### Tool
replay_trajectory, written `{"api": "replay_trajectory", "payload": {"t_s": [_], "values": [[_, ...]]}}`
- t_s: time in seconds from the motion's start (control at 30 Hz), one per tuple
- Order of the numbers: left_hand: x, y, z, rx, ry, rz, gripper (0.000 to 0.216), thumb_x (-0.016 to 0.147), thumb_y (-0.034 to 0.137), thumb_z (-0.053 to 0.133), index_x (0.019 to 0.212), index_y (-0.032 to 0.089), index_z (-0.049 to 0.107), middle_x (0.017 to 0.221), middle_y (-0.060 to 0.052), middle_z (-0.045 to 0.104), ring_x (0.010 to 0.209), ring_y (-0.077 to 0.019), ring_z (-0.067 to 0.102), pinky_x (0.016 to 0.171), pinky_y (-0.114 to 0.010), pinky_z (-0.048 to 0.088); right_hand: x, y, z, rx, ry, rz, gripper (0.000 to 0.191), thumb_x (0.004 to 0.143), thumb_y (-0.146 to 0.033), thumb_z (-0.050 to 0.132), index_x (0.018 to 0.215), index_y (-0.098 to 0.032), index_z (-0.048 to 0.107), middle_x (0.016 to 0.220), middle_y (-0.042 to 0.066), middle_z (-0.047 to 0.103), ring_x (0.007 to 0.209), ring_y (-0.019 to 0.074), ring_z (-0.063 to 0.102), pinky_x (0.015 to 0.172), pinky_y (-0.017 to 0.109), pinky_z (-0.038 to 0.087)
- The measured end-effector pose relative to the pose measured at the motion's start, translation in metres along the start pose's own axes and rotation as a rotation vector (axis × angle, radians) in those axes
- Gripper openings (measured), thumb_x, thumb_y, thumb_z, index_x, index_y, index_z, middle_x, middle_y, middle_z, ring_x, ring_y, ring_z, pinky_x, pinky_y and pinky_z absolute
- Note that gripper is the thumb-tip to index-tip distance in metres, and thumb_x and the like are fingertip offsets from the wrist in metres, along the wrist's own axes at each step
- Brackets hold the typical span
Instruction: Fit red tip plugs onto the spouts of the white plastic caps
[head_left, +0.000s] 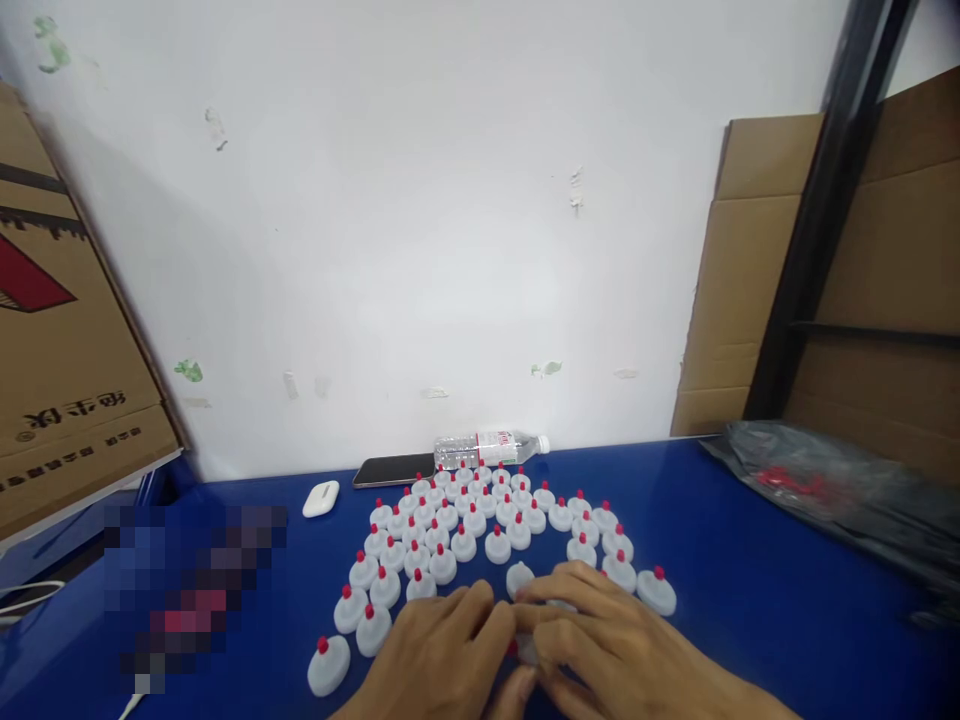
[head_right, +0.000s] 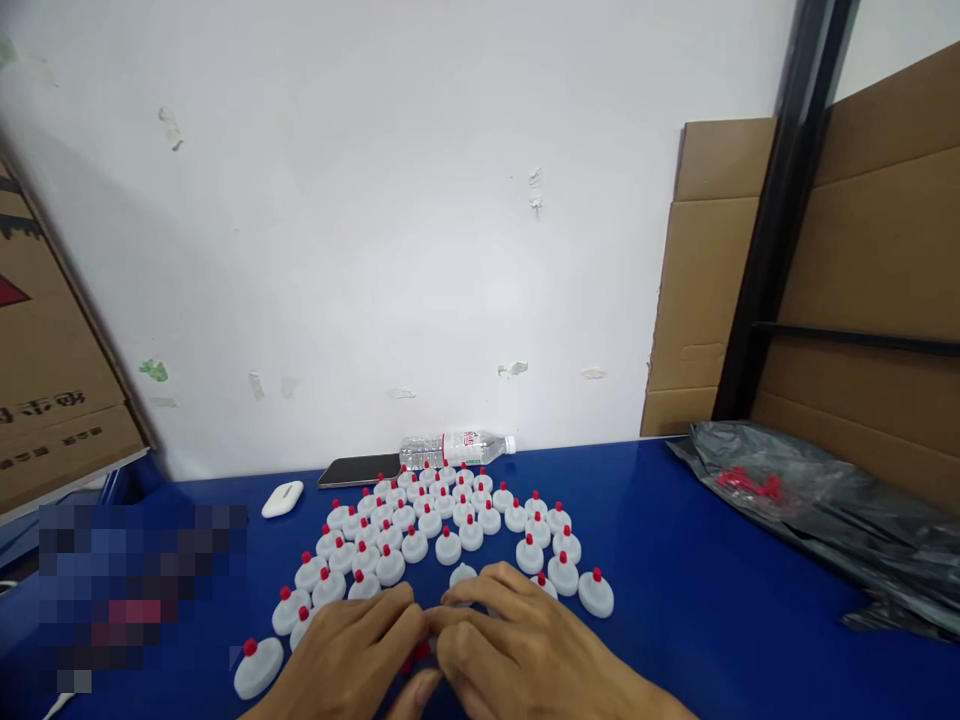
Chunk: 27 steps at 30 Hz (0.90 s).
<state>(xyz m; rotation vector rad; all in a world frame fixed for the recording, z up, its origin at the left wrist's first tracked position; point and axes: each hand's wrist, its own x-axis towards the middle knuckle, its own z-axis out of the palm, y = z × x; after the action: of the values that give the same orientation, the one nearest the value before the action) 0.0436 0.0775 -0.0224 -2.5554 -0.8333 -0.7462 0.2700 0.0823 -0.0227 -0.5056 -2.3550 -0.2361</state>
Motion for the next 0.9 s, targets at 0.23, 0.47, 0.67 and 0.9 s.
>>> {"api": "replay_trajectory", "payload": {"t_s": [0.23, 0.47, 0.67, 0.9], "values": [[-0.005, -0.002, 0.005, -0.071, -0.062, 0.035, 0.025, 0.103, 0.014, 0.042, 0.083, 0.024, 0.052, 0.069, 0.003, 0.064, 0.053, -0.0143, 0.061, 0.051, -0.031, 0.040, 0.000, -0.001, 0.006, 0.030, 0.049, -0.092, 0.016, 0.098, -0.007, 0.058, 0.094, -0.023, 0.062, 0.100, 0.001, 0.079, 0.105, 0.0163, 0.070, 0.092, 0.033, 0.055], [-0.004, -0.003, -0.009, -0.367, -0.090, -0.334, 0.047, 0.111, 0.030, 0.031, 0.071, 0.023, 0.055, 0.064, 0.002, 0.063, 0.056, -0.0126, 0.058, 0.058, -0.026, 0.047, 0.002, 0.021, -0.014, -0.061, 0.073, 0.045, 0.019, 0.101, -0.009, 0.052, 0.100, -0.021, 0.067, 0.112, 0.005, 0.077, 0.109, 0.0197, 0.069, 0.094, 0.037, 0.052], [0.006, -0.008, -0.004, -0.074, -0.088, -0.149, 0.028, 0.098, 0.013, 0.042, 0.073, 0.022, 0.053, 0.069, -0.003, 0.062, 0.062, -0.0200, 0.059, 0.054, -0.033, 0.041, -0.006, 0.038, -0.007, -0.103, -0.007, 0.345, 0.024, 0.105, -0.024, 0.055, 0.127, -0.024, 0.064, 0.121, 0.007, 0.074, 0.111, 0.0235, 0.070, 0.101, 0.046, 0.051], [0.008, -0.004, 0.002, 0.069, -0.263, -0.109, 0.021, 0.097, 0.011, 0.043, 0.089, 0.018, 0.062, 0.090, -0.012, 0.068, 0.085, -0.0300, 0.062, 0.068, -0.042, 0.054, -0.017, 0.038, 0.008, -0.171, -0.081, 0.453, 0.040, 0.109, -0.036, 0.047, 0.145, -0.023, 0.057, 0.140, 0.011, 0.066, 0.131, 0.0288, 0.061, 0.112, 0.056, 0.045]]}}
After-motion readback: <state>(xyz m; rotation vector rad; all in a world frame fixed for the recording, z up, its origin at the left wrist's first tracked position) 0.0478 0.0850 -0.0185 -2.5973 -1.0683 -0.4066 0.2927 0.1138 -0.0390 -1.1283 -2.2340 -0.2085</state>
